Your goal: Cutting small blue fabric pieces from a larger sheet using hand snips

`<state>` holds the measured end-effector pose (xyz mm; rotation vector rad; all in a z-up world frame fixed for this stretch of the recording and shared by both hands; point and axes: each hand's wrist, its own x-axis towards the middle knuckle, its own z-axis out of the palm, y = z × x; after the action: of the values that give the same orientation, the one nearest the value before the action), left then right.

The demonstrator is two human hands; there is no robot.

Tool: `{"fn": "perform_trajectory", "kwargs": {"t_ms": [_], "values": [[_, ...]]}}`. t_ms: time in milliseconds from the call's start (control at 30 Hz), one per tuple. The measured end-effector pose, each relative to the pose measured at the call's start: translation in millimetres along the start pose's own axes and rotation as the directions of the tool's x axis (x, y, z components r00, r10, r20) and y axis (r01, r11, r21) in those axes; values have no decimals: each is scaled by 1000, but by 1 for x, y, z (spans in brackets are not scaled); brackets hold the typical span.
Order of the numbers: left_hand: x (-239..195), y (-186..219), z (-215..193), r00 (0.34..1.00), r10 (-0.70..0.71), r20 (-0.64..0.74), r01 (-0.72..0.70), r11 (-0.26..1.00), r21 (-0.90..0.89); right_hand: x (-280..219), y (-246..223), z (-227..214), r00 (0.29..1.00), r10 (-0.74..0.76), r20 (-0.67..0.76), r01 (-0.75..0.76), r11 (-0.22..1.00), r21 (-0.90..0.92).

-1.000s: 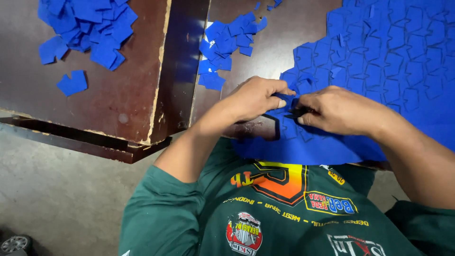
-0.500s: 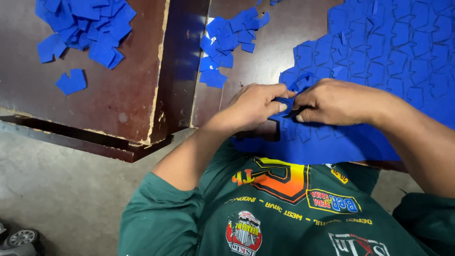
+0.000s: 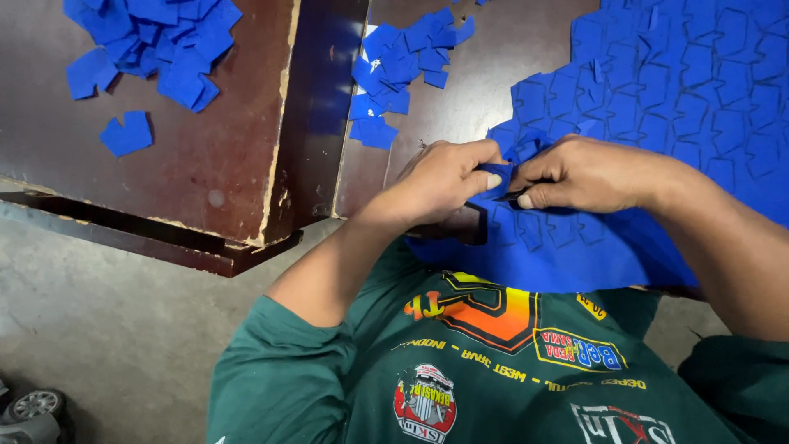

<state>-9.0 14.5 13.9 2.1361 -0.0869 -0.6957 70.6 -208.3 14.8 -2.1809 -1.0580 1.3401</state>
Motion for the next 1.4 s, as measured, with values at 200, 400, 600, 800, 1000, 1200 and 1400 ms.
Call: {"fn": "perform_trajectory", "kwargs": {"t_ms": [200,400,600,800,1000,1200,1400], "values": [[-3,8,-4,999,-35,17,36,999,-23,2,7,4,998,-50,-30,50,999,18],[0,1,0,1000,3,3,-3,1000,-1,2,11,7,995,-88,-41,89,996,18],[-2,5,-1,1000,-24,-20,23,999,-23,-1,-11,3,1000,-22,-13,21,998,-63],[4,-5,5,999,20,-38,-22,998,-51,5,-1,10,996,-83,-39,82,996,-26],[2,0,1,999,-7,-39,6,1000,-30,4,-2,13,992,-103,-75,104,995,3],[7,-7,7,997,28,-75,-32,998,-54,5,-1,17,997,-23,-77,17,997,-81],[6,-8,10,994,32,-101,-40,996,-78,5,0,20,995,-32,-96,30,999,-26]]}}
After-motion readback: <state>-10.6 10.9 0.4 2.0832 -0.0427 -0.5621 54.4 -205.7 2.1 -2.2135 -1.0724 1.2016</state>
